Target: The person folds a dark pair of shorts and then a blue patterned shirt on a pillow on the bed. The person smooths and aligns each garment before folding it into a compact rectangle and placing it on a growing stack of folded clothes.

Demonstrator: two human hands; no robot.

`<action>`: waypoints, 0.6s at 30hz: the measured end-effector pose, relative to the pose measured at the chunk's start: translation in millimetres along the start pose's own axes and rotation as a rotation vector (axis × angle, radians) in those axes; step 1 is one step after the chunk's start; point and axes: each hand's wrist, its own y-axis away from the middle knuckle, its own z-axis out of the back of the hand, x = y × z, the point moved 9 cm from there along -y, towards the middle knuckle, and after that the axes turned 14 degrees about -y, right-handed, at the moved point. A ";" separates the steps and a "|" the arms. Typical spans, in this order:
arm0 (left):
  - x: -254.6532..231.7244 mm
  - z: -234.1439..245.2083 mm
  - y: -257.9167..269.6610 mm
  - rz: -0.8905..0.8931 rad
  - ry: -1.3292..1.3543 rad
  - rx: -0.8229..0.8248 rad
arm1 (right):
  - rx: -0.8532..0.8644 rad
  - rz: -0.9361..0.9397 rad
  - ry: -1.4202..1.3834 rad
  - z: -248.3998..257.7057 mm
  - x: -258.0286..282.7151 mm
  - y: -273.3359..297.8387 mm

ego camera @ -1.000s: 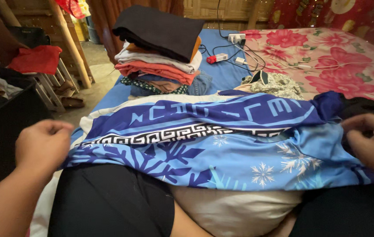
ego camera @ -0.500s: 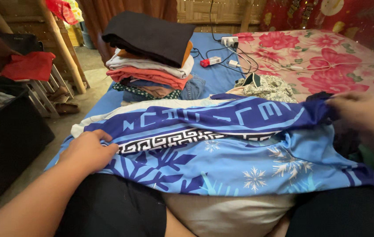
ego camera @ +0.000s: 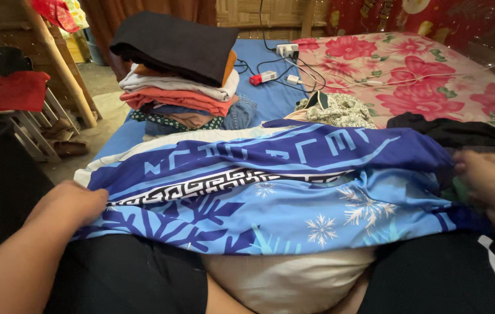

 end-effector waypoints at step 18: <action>60.8 23.2 -6.2 0.214 1.155 -0.136 | 0.048 0.194 -0.048 -5.3 39.4 -12.0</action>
